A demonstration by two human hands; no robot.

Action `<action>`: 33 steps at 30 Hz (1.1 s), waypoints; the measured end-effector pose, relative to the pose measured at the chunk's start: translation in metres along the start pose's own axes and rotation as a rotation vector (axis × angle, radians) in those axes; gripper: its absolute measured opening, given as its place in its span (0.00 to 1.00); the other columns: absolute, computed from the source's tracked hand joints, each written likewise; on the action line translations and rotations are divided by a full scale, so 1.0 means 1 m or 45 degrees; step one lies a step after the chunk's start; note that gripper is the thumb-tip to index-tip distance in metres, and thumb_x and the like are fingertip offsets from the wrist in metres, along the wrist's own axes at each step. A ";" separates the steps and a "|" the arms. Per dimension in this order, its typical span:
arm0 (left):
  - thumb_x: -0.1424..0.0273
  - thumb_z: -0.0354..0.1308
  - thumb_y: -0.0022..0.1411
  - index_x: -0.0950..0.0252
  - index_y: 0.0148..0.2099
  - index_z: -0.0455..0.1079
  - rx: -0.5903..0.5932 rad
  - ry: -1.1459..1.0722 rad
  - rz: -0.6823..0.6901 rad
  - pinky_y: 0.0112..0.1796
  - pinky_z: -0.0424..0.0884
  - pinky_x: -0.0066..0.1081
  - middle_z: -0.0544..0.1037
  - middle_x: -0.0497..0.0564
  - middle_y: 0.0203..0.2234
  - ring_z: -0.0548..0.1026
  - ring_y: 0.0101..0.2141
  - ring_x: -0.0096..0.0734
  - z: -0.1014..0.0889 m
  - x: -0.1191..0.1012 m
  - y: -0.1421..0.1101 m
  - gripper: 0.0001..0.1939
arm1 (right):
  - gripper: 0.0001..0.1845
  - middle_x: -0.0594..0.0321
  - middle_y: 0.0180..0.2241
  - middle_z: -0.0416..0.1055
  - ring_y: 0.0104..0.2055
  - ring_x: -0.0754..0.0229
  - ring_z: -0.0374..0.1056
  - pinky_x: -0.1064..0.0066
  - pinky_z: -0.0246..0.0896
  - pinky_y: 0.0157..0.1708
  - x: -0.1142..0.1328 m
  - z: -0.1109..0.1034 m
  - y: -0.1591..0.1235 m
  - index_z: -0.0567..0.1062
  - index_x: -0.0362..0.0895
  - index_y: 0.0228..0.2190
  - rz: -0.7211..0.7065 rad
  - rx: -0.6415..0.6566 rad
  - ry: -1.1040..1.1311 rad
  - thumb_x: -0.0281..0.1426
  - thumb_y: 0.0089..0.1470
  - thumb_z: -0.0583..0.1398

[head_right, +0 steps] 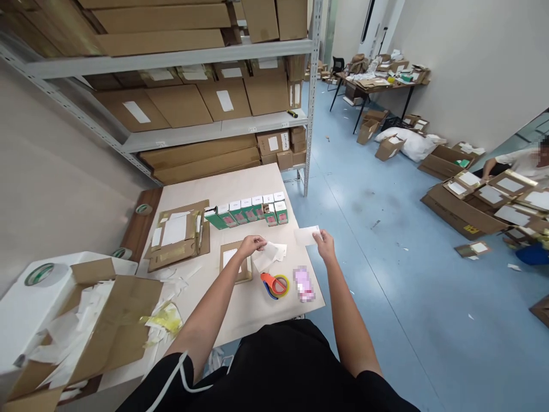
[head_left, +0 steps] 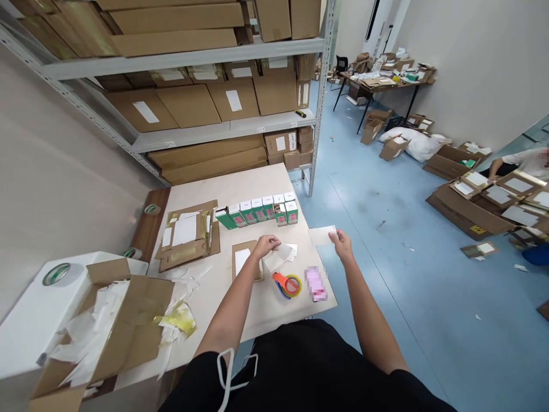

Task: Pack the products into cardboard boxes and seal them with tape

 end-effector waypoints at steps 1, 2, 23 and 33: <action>0.49 0.68 0.51 0.66 0.37 0.80 -0.029 -0.028 -0.004 0.35 0.76 0.34 0.82 0.54 0.28 0.78 0.28 0.34 -0.002 -0.002 -0.002 0.24 | 0.21 0.59 0.35 0.78 0.37 0.54 0.71 0.64 0.67 0.41 0.003 0.004 0.000 0.74 0.45 0.34 0.000 0.046 0.061 0.50 0.51 0.63; 0.50 0.68 0.51 0.66 0.40 0.80 -0.058 -0.032 0.002 0.37 0.77 0.35 0.84 0.56 0.33 0.79 0.30 0.35 -0.004 -0.005 -0.004 0.25 | 0.21 0.59 0.36 0.78 0.38 0.54 0.71 0.64 0.67 0.41 0.006 0.012 -0.001 0.74 0.45 0.35 0.001 0.095 0.113 0.50 0.51 0.63; 0.51 0.72 0.54 0.66 0.46 0.77 -0.644 -0.688 0.148 0.47 0.76 0.38 0.84 0.56 0.38 0.82 0.40 0.39 -0.041 -0.067 -0.115 0.26 | 0.16 0.57 0.44 0.81 0.46 0.55 0.76 0.62 0.69 0.47 0.038 0.162 -0.083 0.79 0.47 0.42 0.124 0.573 0.270 0.43 0.56 0.63; 0.53 0.73 0.53 0.65 0.45 0.76 -0.710 -0.765 0.169 0.48 0.75 0.37 0.84 0.55 0.38 0.81 0.41 0.38 -0.037 -0.070 -0.127 0.25 | 0.13 0.61 0.35 0.80 0.37 0.57 0.76 0.62 0.70 0.44 0.046 0.172 -0.092 0.78 0.46 0.34 0.149 0.507 0.379 0.42 0.50 0.67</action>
Point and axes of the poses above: each hand's wrist, its own y-axis towards the middle knuckle, its own z-axis out of the palm, x = y × z, the point moved 8 cm from there along y, towards the middle knuckle
